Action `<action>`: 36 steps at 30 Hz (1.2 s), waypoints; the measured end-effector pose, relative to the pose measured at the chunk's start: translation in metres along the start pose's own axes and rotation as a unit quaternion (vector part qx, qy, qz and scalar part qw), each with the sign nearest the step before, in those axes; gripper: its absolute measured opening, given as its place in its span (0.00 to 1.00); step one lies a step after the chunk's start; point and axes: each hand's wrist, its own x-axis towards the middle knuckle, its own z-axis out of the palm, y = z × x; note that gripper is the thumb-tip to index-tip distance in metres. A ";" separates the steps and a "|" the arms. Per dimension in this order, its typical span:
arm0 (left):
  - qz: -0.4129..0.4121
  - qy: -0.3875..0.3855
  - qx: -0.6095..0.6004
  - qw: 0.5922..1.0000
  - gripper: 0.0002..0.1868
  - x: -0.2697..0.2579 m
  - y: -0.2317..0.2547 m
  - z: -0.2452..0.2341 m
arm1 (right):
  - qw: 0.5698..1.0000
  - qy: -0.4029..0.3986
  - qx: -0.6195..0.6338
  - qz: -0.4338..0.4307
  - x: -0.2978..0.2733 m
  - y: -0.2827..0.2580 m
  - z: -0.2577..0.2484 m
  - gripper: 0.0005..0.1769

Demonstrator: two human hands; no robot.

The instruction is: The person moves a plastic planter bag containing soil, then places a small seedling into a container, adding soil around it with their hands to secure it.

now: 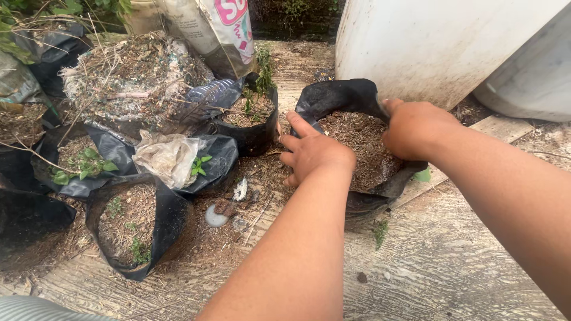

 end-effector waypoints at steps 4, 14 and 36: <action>-0.009 0.007 -0.029 1.000 0.60 0.001 -0.001 -0.002 | 0.999 0.018 0.037 0.029 -0.003 0.009 -0.006 0.23; -0.021 0.025 -0.047 0.998 0.38 0.008 -0.019 -0.016 | 0.997 0.012 0.032 0.064 0.006 0.017 0.003 0.27; 0.064 -0.087 0.258 0.960 0.24 0.032 -0.030 -0.032 | 0.996 0.007 -0.008 0.092 0.018 0.019 0.011 0.20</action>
